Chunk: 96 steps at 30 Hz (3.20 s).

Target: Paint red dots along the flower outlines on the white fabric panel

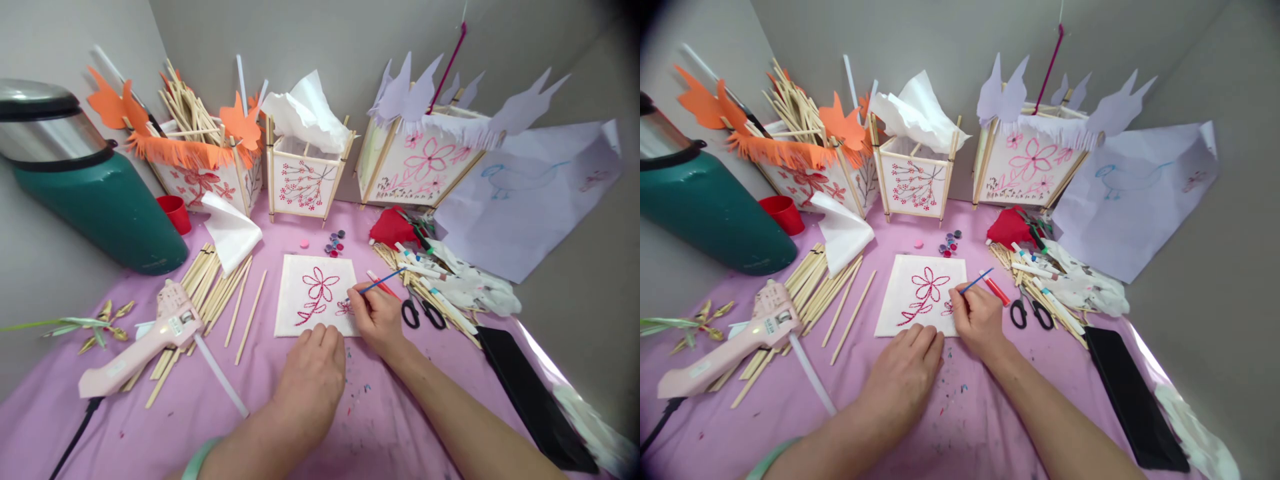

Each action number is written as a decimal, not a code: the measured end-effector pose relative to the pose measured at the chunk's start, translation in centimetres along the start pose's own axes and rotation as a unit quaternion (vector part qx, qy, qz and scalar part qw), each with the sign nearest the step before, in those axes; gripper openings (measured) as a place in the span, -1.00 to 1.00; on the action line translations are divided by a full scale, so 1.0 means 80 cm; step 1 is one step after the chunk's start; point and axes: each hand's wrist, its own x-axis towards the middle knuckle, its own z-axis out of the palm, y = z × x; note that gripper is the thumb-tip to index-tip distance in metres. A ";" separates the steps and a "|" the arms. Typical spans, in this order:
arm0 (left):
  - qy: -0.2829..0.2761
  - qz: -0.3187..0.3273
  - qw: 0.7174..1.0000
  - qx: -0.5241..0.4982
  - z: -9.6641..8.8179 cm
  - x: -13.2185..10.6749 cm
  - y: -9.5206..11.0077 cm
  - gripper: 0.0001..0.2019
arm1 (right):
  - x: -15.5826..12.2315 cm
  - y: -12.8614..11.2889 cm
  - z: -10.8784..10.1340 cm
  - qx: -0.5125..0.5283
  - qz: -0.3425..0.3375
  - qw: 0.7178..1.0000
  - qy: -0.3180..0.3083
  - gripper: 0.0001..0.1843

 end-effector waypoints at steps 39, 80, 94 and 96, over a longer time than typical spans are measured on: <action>-0.018 0.001 1.000 -0.010 -0.002 -0.002 0.001 -0.79 | 0.000 -0.001 -0.005 -0.020 -0.006 1.000 0.004 -0.85; -0.015 0.007 1.000 -0.013 -0.003 -0.002 0.000 -0.81 | 0.002 0.003 -0.003 -0.009 0.007 1.000 0.011 -0.86; -0.011 0.003 1.000 -0.004 -0.002 -0.002 0.000 -0.80 | 0.000 0.004 -0.011 -0.016 -0.001 1.000 0.021 -0.87; -0.013 0.003 1.000 0.000 -0.002 -0.002 0.000 -0.81 | 0.001 0.005 -0.013 -0.021 0.013 0.999 0.035 -0.88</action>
